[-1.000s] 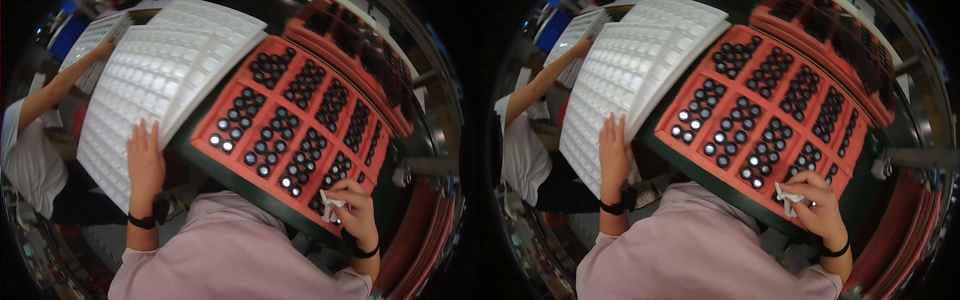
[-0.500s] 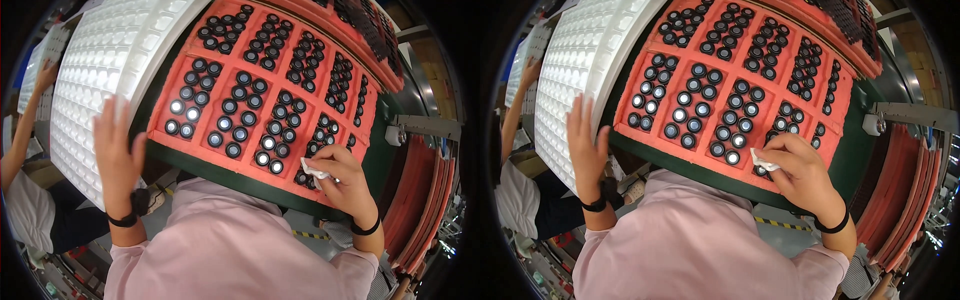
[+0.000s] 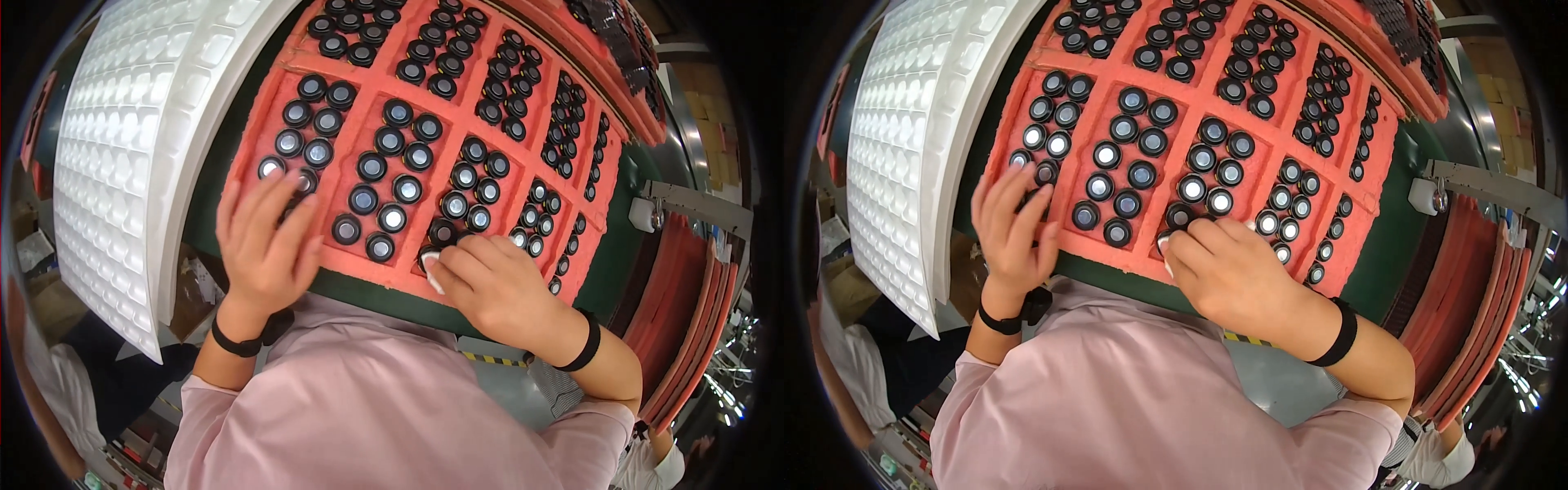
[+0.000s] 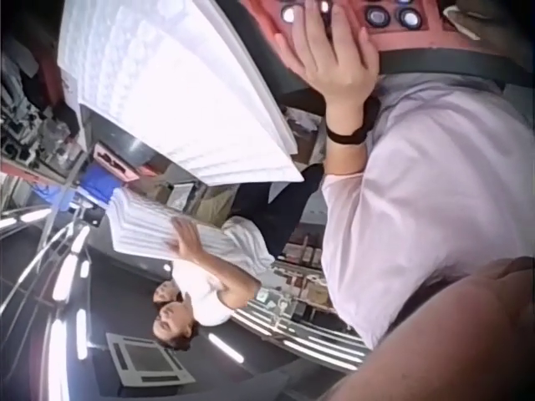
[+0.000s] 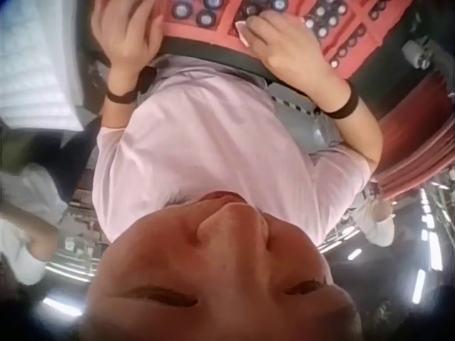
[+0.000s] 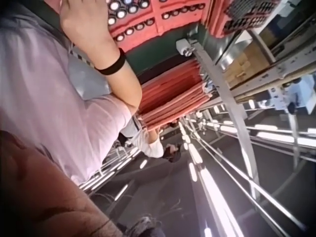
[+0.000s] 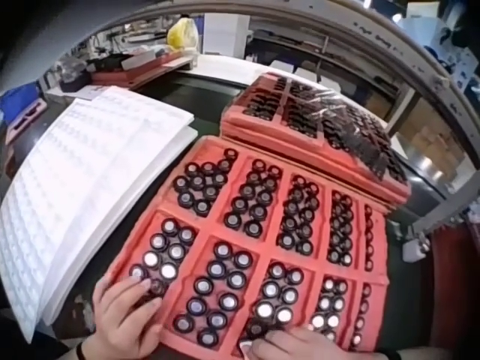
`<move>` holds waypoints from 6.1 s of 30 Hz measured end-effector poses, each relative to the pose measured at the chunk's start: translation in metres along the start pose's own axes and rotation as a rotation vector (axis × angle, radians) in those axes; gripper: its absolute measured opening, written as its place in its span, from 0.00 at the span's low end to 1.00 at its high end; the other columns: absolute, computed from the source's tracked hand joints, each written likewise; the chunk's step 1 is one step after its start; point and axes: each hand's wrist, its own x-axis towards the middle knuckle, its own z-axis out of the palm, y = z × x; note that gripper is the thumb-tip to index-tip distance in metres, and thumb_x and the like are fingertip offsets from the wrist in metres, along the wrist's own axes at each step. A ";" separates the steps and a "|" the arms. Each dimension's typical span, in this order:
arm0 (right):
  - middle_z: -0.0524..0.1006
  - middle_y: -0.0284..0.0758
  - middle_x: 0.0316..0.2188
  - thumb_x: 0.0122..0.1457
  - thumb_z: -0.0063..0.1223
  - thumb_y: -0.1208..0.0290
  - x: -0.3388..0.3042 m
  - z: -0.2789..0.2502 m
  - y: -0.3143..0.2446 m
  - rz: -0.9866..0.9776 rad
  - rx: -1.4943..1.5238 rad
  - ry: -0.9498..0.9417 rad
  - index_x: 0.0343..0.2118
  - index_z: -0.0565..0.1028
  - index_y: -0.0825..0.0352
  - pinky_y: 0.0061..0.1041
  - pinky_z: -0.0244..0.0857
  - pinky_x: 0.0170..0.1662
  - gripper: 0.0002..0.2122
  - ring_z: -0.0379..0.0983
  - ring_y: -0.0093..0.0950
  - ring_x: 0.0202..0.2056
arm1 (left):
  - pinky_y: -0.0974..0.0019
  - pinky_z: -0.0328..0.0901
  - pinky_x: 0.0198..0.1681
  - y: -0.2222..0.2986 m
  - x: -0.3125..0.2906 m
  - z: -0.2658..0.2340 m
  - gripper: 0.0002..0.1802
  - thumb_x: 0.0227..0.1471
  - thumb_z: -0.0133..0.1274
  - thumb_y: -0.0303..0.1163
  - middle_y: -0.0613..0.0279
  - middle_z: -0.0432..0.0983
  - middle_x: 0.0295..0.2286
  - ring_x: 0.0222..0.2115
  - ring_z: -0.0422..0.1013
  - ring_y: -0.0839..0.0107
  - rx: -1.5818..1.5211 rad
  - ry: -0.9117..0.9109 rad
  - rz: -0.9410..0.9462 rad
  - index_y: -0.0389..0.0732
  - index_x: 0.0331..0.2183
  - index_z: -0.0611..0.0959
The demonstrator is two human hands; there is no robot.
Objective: The person peels a sticker from a sheet and applies it to a sensor, then places the sensor into a foam tray. After moving the tray aside, the person wipes the sensors in another tray with a cloth and stacks empty trays on the workbench.
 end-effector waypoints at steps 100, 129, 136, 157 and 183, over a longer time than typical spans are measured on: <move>0.75 0.38 0.34 0.44 0.52 0.88 -0.149 -0.021 0.086 0.549 -0.138 0.274 0.38 0.79 0.71 0.32 0.67 0.38 0.16 0.72 0.36 0.36 | 0.54 0.55 0.62 -0.028 -0.021 0.012 0.22 0.59 0.42 0.25 0.40 0.61 0.59 0.60 0.60 0.50 -0.239 0.052 -0.390 0.27 0.53 0.71; 0.75 0.40 0.39 0.55 0.46 0.85 -0.106 -0.062 0.244 0.578 -0.224 0.439 0.44 0.79 0.66 0.28 0.67 0.43 0.16 0.73 0.35 0.38 | 0.55 0.52 0.64 -0.024 -0.021 0.009 0.29 0.56 0.41 0.20 0.41 0.58 0.60 0.61 0.58 0.53 -0.267 0.048 -0.447 0.28 0.60 0.62; 0.75 0.39 0.37 0.49 0.49 0.87 -0.114 -0.045 0.222 0.412 -0.281 0.343 0.43 0.79 0.67 0.32 0.68 0.44 0.18 0.72 0.40 0.38 | 0.54 0.52 0.64 -0.024 -0.021 0.008 0.28 0.55 0.41 0.20 0.40 0.58 0.60 0.61 0.58 0.52 -0.234 0.030 -0.435 0.28 0.59 0.64; 0.75 0.37 0.36 0.50 0.50 0.88 -0.046 -0.048 0.254 0.442 -0.241 0.398 0.41 0.80 0.67 0.33 0.67 0.44 0.15 0.73 0.39 0.39 | 0.53 0.51 0.63 -0.025 -0.017 0.009 0.27 0.55 0.42 0.23 0.39 0.60 0.59 0.61 0.58 0.49 -0.294 0.037 -0.420 0.28 0.58 0.65; 0.74 0.38 0.32 0.51 0.51 0.87 -0.048 -0.047 0.198 0.397 -0.040 0.350 0.39 0.80 0.70 0.29 0.68 0.39 0.13 0.72 0.37 0.35 | 0.53 0.53 0.63 -0.027 -0.020 0.008 0.27 0.55 0.42 0.23 0.38 0.61 0.59 0.60 0.59 0.48 -0.291 0.050 -0.421 0.29 0.57 0.67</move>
